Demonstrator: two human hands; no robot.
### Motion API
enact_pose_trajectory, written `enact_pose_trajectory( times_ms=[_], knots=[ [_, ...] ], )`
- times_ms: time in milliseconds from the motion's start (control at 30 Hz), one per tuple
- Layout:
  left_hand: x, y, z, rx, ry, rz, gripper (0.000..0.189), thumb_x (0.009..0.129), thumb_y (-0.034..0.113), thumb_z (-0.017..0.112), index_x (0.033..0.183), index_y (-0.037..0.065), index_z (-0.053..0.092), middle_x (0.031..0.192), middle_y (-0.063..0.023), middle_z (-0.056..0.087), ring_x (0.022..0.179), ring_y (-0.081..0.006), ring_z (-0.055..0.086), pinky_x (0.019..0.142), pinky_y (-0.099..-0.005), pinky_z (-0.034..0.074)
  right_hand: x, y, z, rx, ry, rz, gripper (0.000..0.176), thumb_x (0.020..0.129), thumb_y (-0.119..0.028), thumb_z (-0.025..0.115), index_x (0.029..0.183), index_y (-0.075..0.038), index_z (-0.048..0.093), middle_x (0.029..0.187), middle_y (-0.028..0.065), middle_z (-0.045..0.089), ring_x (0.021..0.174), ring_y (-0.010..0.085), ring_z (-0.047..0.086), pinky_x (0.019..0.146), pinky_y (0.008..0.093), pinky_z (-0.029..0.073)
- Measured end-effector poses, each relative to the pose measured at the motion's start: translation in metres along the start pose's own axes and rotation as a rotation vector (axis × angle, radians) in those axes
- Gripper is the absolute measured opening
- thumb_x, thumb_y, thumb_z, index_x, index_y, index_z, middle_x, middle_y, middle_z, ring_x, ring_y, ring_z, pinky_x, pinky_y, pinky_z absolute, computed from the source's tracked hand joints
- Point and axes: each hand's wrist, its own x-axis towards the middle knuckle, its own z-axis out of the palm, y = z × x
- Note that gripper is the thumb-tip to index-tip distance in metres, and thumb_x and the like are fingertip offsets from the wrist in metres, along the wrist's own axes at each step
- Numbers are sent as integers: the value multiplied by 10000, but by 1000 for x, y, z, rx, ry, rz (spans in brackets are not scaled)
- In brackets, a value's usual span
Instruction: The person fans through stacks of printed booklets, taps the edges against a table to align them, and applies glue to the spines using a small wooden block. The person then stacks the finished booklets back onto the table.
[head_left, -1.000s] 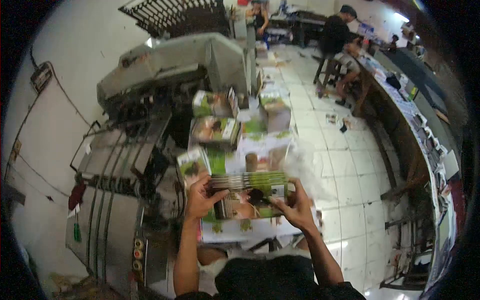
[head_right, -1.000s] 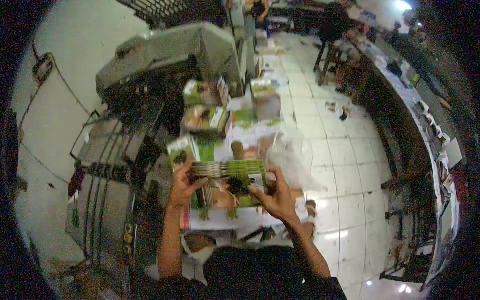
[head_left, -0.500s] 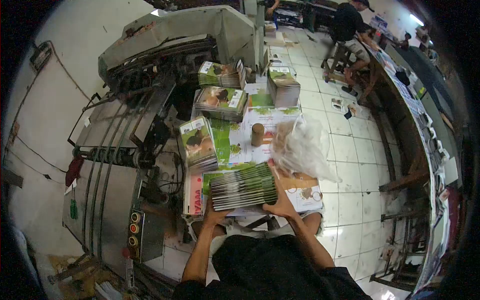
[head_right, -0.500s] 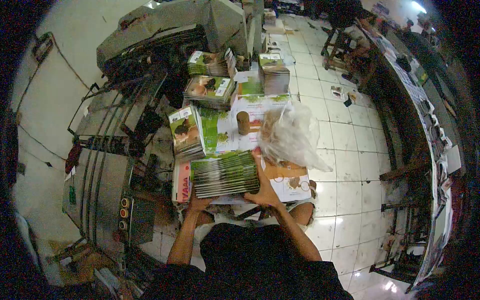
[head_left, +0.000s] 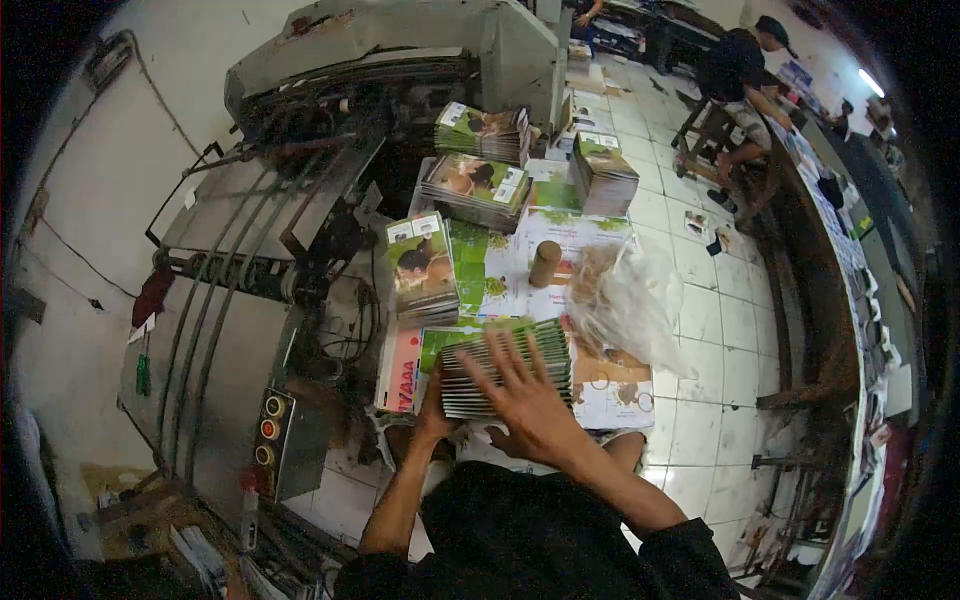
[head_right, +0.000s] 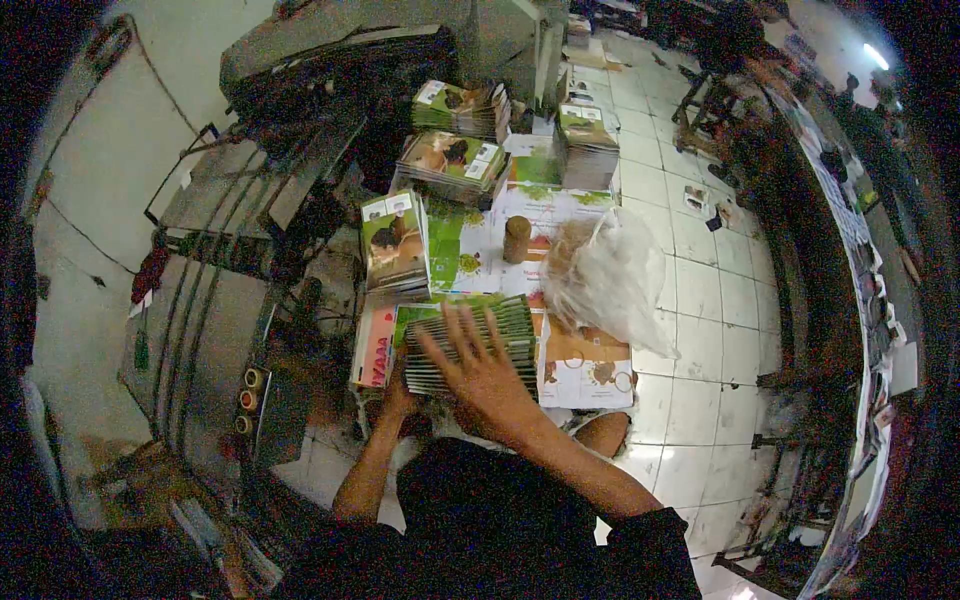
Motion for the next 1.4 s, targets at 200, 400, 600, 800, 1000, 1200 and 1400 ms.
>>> enact_pose_trajectory(
  times_ms=[200,400,600,800,1000,1200,1400],
  knots=[
    [28,-1,-48,1426,-157,441,950,684,87,816,1465,33,276,1336,-128,518,1167,-197,527,1019,-325,436,8,29,25,-136,-83,22,1286,552,-313,886,1552,-125,100,1572,280,99,1458,446,127,1188,564,62],
    [-5,-2,29,1838,-185,697,818,704,88,812,1398,-1,389,1135,-138,643,1030,-222,624,907,-344,505,18,50,33,-104,-109,209,1084,593,-174,805,1496,-56,218,1298,274,485,1255,409,445,1058,620,252],
    [-36,38,129,1757,-350,819,453,659,27,814,1063,11,610,1034,-116,673,982,-187,646,815,-309,508,-10,54,-1,333,119,259,692,643,-40,764,1270,-6,475,1126,227,569,1110,390,536,928,409,449],
    [-35,8,170,1842,-477,613,410,641,19,817,995,26,611,953,-85,656,932,-177,627,847,-301,479,-41,83,78,872,262,315,814,696,-29,716,1425,-46,352,1326,256,512,1228,422,502,1040,432,411],
    [-19,-34,110,1288,-439,469,557,651,89,809,1123,49,517,1069,-58,556,1015,-183,552,922,-311,445,-52,51,85,974,454,303,912,692,64,638,1502,-12,228,1431,260,427,1335,368,422,1107,396,334],
    [-14,-57,112,1194,-435,670,468,697,45,748,1055,38,446,1018,-63,488,981,-153,481,909,-289,397,-57,41,68,1054,351,411,928,699,124,470,1537,-1,91,1506,295,299,1389,370,343,1147,379,239],
    [-12,-74,102,1203,-272,630,423,707,29,736,1029,34,462,960,-53,501,905,-141,510,832,-271,433,-66,38,49,1009,371,442,869,711,70,407,1523,38,99,1499,311,304,1378,391,348,1158,385,207]
  ],
)
